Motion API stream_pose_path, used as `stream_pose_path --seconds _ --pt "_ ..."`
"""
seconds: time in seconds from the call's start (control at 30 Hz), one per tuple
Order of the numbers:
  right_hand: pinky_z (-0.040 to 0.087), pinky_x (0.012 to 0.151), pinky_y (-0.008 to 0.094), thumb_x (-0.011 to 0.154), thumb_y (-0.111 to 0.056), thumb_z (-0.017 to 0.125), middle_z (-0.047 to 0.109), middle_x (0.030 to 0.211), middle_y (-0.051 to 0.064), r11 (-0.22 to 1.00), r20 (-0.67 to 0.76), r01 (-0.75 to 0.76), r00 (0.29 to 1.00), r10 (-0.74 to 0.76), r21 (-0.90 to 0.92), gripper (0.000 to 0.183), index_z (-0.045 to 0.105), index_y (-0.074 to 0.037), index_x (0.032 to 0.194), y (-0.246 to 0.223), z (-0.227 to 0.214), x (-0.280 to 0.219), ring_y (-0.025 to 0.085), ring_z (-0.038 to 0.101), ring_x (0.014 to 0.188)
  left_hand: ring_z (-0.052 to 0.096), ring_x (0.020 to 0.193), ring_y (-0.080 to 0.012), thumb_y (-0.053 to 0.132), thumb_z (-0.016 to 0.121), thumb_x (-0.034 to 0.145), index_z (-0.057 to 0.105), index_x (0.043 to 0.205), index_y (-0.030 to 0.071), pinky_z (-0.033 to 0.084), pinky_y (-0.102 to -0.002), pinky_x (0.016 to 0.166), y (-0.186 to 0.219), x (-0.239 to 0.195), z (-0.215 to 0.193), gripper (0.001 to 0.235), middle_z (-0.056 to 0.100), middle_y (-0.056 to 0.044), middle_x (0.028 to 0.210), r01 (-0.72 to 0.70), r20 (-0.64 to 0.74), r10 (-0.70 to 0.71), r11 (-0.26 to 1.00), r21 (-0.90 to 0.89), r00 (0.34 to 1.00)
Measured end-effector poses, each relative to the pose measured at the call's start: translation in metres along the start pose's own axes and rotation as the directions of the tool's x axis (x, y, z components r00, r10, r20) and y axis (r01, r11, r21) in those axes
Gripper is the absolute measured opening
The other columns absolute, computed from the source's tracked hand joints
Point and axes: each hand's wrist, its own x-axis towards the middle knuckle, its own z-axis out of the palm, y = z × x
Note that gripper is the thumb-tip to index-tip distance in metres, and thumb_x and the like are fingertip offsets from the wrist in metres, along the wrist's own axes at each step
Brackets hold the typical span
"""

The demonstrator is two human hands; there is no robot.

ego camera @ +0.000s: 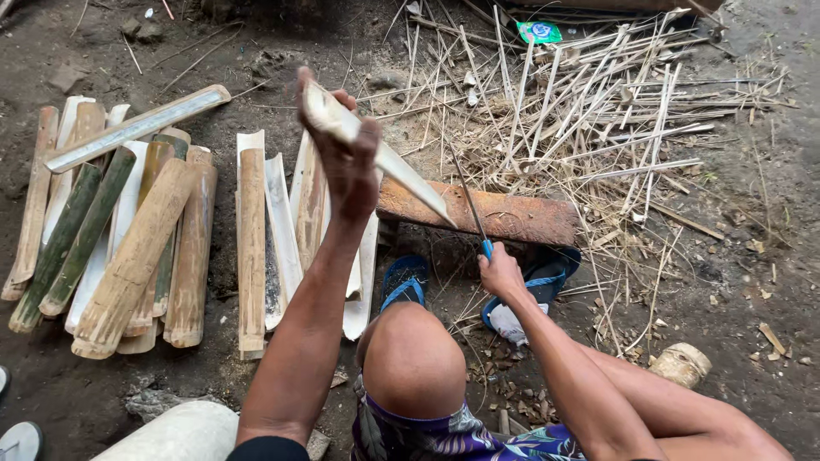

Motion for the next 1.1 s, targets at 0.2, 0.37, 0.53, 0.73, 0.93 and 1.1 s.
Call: stream_pose_path --seconds 0.2,0.37,0.53,0.73,0.93,1.1 --pt "0.052 0.07 0.055 0.101 -0.032 0.059 0.069 0.084 0.028 0.977 0.025 0.071 0.997 -0.078 0.199 0.032 0.05 -0.005 0.114 -0.062 -0.058 -0.071 0.048 0.072 0.08 0.056 0.118 -0.0235 0.039 0.088 0.091 0.025 0.14 0.016 0.057 -0.039 0.103 -0.006 0.001 0.018 0.083 0.049 -0.01 0.132 -0.04 0.291 0.005 0.993 0.113 0.957" --pt "0.051 0.063 0.054 0.099 -0.026 0.058 0.069 0.08 0.026 0.872 -0.183 0.356 0.933 -0.311 0.337 0.027 0.049 -0.006 0.115 -0.104 -0.085 -0.118 0.047 0.071 0.077 0.063 0.098 -0.0146 0.033 0.093 0.085 0.031 0.128 0.02 0.064 -0.029 0.076 -0.015 -0.004 0.028 0.077 0.052 -0.004 0.123 0.175 0.24 -0.147 0.979 -0.101 0.96" --pt "0.05 0.068 0.057 0.099 -0.026 0.06 0.069 0.082 0.031 0.958 -0.093 0.156 0.986 -0.138 0.24 0.028 0.049 -0.006 0.115 -0.084 -0.054 -0.075 0.052 0.068 0.081 0.06 0.09 -0.0111 0.028 0.094 0.09 0.033 0.133 0.019 0.058 -0.025 0.073 -0.02 -0.01 0.027 0.076 0.051 -0.003 0.106 0.135 0.195 -0.123 0.99 -0.051 0.973" --pt "0.05 0.077 0.06 0.101 -0.032 0.057 0.069 0.089 0.033 0.981 -0.051 0.132 0.991 -0.126 0.144 0.032 0.049 -0.005 0.118 -0.033 -0.021 -0.031 0.054 0.066 0.09 0.064 0.098 -0.012 0.029 0.091 0.091 0.032 0.131 0.019 0.062 -0.028 0.079 -0.02 -0.005 0.03 0.073 0.054 -0.004 0.121 0.114 0.19 -0.094 0.989 -0.095 0.977" --pt "0.051 0.077 0.057 0.099 -0.031 0.062 0.069 0.094 0.032 0.994 -0.018 0.041 0.999 -0.039 0.105 0.029 0.052 -0.007 0.113 -0.034 -0.026 -0.033 0.052 0.067 0.091 0.063 0.094 -0.0131 0.037 0.091 0.087 0.029 0.129 0.017 0.062 -0.026 0.072 -0.022 -0.005 0.023 0.078 0.049 -0.007 0.112 0.135 0.13 -0.129 0.99 -0.038 0.983" --pt "0.055 0.063 0.052 0.103 -0.028 0.055 0.071 0.078 0.024 0.956 -0.012 0.164 0.986 -0.166 0.242 0.026 0.047 -0.007 0.117 -0.078 -0.058 -0.069 0.044 0.074 0.071 0.054 0.103 -0.0131 0.042 0.087 0.091 0.029 0.132 0.013 0.06 -0.027 0.077 -0.032 -0.015 0.026 0.077 0.041 -0.007 0.118 0.031 -0.029 -0.027 0.989 0.141 0.999"
